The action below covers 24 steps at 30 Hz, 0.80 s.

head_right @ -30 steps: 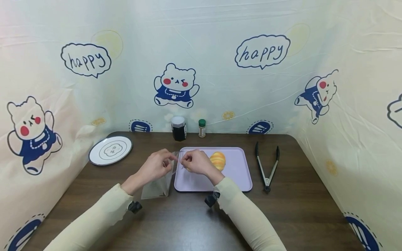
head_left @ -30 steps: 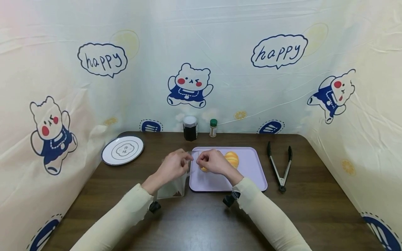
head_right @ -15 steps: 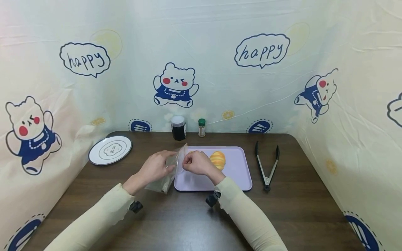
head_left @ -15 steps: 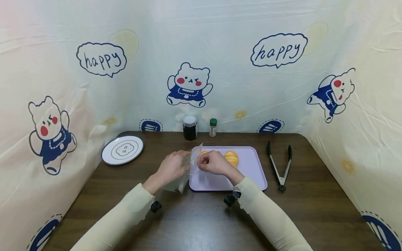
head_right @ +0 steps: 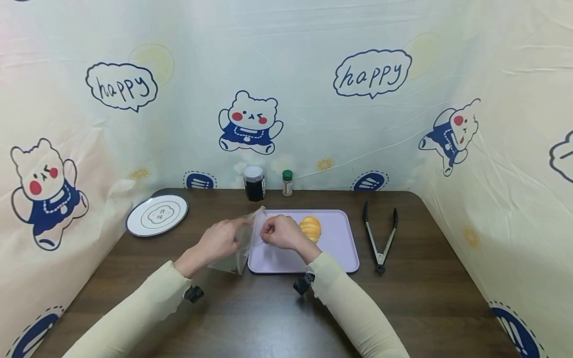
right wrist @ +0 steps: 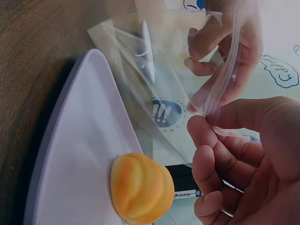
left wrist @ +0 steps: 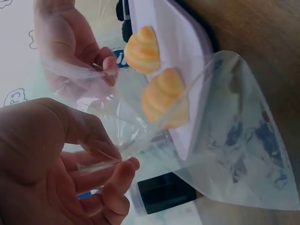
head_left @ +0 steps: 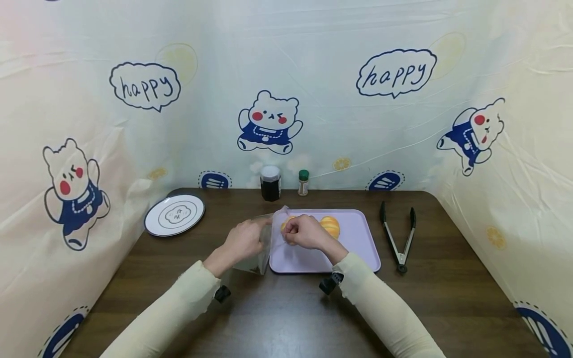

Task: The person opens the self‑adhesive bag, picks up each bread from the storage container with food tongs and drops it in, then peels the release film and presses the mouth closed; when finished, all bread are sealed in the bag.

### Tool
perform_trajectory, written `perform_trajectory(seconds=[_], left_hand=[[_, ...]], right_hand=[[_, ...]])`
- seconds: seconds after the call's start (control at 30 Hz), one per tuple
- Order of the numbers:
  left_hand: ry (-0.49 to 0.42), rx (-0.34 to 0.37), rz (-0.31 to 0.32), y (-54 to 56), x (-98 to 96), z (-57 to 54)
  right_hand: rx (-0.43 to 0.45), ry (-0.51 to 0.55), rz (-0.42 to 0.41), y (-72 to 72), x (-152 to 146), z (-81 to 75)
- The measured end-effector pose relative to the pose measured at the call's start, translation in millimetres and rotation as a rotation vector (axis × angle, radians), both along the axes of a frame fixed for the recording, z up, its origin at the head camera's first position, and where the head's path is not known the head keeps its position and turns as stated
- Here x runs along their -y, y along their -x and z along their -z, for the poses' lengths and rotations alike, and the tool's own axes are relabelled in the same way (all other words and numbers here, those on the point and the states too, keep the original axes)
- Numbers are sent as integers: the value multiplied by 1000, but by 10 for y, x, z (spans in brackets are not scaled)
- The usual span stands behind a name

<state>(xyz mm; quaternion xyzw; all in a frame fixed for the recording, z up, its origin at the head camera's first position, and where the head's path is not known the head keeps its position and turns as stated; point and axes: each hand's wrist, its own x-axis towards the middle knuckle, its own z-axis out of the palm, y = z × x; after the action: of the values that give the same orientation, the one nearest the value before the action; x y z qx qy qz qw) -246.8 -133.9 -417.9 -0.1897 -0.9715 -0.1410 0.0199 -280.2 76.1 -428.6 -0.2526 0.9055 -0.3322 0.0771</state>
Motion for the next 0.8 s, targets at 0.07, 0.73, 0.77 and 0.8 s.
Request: perform_trajectory(seconds=[0.07, 0.73, 0.77, 0.8], left_hand=[[15, -9, -19, -3, 1, -29], [-61, -8, -45, -20, -4, -110], [-62, -2, -48, -23, -6, -119], [-63, 1, -48, -24, -7, -124]], right_hand=[[3, 0, 1, -1, 3, 0], [228, 175, -22, 23, 75, 163], [227, 154, -49, 26, 90, 189], [229, 141, -77, 26, 105, 217]])
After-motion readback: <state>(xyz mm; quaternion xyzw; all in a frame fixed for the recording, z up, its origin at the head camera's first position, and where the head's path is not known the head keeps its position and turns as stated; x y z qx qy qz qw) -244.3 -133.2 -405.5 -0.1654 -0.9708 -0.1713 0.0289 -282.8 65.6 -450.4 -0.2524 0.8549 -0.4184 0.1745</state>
